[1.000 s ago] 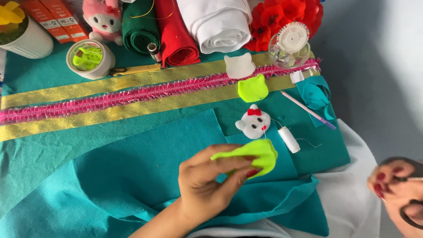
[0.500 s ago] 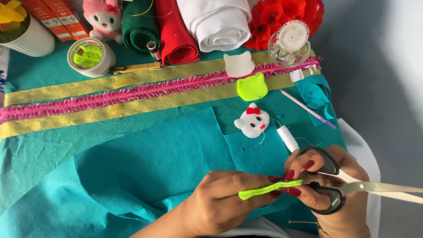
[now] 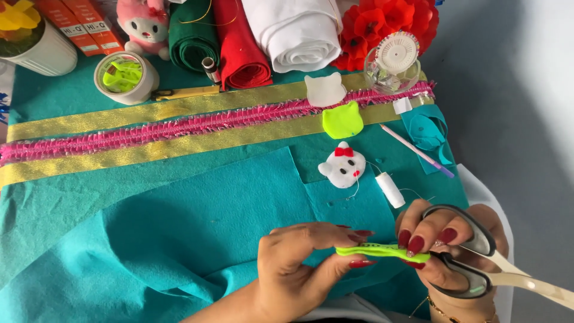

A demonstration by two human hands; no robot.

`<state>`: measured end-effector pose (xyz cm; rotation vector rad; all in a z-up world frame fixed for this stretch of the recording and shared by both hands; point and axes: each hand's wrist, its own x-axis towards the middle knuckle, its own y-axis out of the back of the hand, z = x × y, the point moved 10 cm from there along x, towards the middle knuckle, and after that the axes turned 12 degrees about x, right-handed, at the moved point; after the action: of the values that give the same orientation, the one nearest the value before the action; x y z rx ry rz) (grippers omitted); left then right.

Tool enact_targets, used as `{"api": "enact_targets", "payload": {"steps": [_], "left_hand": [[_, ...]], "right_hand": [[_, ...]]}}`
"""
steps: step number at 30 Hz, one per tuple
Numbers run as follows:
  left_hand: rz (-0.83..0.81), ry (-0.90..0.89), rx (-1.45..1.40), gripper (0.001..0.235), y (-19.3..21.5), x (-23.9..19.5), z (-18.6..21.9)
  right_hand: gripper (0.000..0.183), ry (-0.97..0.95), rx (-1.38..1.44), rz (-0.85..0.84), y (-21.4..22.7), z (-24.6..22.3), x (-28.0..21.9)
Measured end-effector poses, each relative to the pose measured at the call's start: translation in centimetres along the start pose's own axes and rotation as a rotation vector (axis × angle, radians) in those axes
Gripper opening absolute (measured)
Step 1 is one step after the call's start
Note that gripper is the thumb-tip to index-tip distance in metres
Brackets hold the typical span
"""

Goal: Threading a needle and hand-sewing small felt shapes onto a fabric base.

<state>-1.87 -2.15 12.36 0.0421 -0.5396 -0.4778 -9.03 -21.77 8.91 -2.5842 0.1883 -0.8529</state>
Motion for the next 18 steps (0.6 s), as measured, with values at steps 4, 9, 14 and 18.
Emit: {"api": "enact_targets", "payload": {"steps": [4, 9, 14, 18], "left_hand": [[0.014, -0.225, 0.175, 0.015, 0.2, -0.2, 2.2], [0.064, -0.311, 0.192, 0.01, 0.5, -0.1, 3.4], [0.052, -0.312, 0.154, 0.009, 0.3, -0.1, 3.3], [0.056, -0.142, 0.052, 0.008, 0.4, 0.2, 1.9]], "right_hand": [[0.032, -0.075, 0.221, -0.023, -0.5, 0.8, 1.3], [0.031, -0.108, 0.292, -0.031, -0.9, 1.3, 1.6], [0.03, -0.136, 0.334, -0.023, -1.0, 1.5, 1.8], [0.031, -0.103, 0.303, -0.056, -1.2, 1.3, 1.7]]}}
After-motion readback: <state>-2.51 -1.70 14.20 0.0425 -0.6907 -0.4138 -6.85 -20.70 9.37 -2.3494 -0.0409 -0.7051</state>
